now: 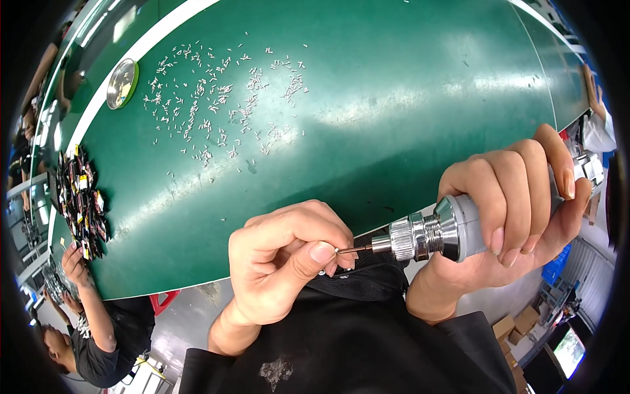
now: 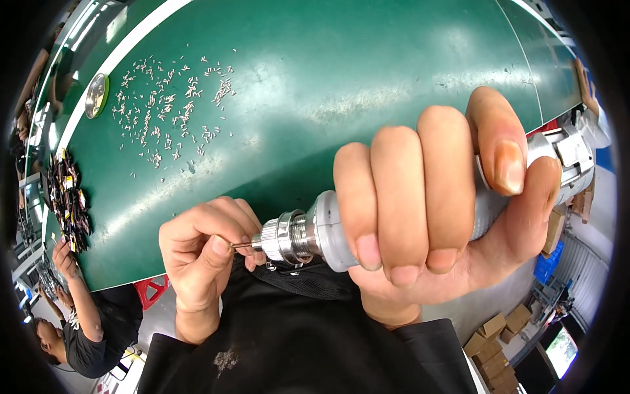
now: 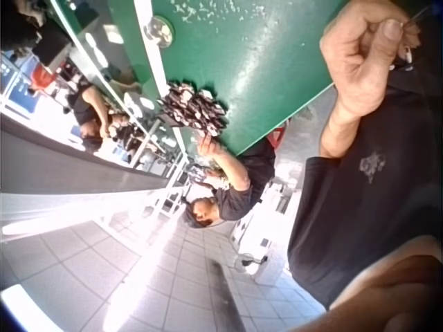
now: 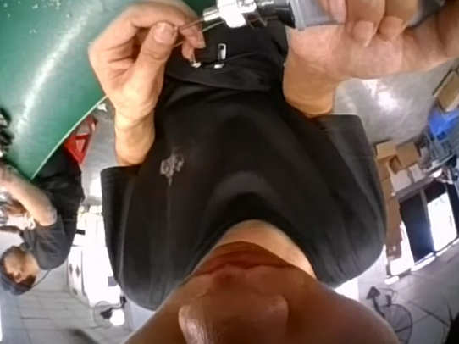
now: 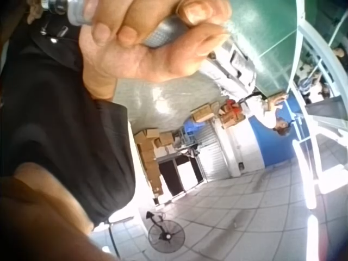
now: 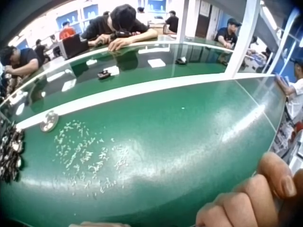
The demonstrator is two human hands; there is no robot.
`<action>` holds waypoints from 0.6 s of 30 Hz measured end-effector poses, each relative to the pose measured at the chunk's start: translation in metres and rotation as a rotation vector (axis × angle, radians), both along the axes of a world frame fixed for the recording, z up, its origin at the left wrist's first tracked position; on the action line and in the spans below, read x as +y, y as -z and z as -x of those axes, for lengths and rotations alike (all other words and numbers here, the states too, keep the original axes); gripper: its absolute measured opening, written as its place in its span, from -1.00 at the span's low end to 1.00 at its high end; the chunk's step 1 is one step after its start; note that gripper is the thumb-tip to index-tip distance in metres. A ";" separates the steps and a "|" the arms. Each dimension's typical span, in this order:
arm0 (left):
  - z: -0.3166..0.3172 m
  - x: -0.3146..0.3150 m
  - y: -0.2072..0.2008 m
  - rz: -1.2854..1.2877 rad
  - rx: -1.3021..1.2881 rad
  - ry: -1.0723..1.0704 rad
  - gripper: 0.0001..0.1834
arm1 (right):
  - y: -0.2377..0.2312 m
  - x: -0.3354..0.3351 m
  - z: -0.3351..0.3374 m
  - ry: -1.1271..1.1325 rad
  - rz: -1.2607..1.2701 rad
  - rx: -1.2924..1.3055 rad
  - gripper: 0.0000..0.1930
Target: Using an electric screwdriver to fasten screws into small electronic circuit board modules on a factory assembly line.
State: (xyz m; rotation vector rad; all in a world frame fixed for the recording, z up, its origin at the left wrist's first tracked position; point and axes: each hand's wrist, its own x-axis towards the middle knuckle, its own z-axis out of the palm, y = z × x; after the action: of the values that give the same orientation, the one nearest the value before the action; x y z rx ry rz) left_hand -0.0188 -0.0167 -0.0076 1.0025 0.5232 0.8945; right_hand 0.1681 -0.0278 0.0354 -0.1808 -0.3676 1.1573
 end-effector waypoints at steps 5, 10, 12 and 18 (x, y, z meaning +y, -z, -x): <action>0.000 0.001 0.002 -0.016 -0.003 0.007 -0.85 | 0.002 0.000 -0.002 -0.017 0.000 -0.011 -0.81; 0.001 0.003 0.003 -0.033 0.017 0.014 -0.86 | 0.007 0.002 -0.002 -0.020 -0.011 0.042 -0.81; 0.000 0.003 0.001 -0.058 0.034 0.014 -0.88 | 0.003 0.000 -0.003 -0.003 0.004 0.008 -0.81; 0.002 0.002 -0.004 -0.292 0.344 -0.056 -0.97 | 0.001 -0.005 0.003 0.052 0.037 -0.095 -0.81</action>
State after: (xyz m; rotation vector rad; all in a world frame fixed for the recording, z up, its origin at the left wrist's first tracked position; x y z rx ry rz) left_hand -0.0208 -0.0144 -0.0039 1.4274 0.7261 0.8676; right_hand 0.1656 -0.0331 0.0341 -0.2773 -0.4233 1.1072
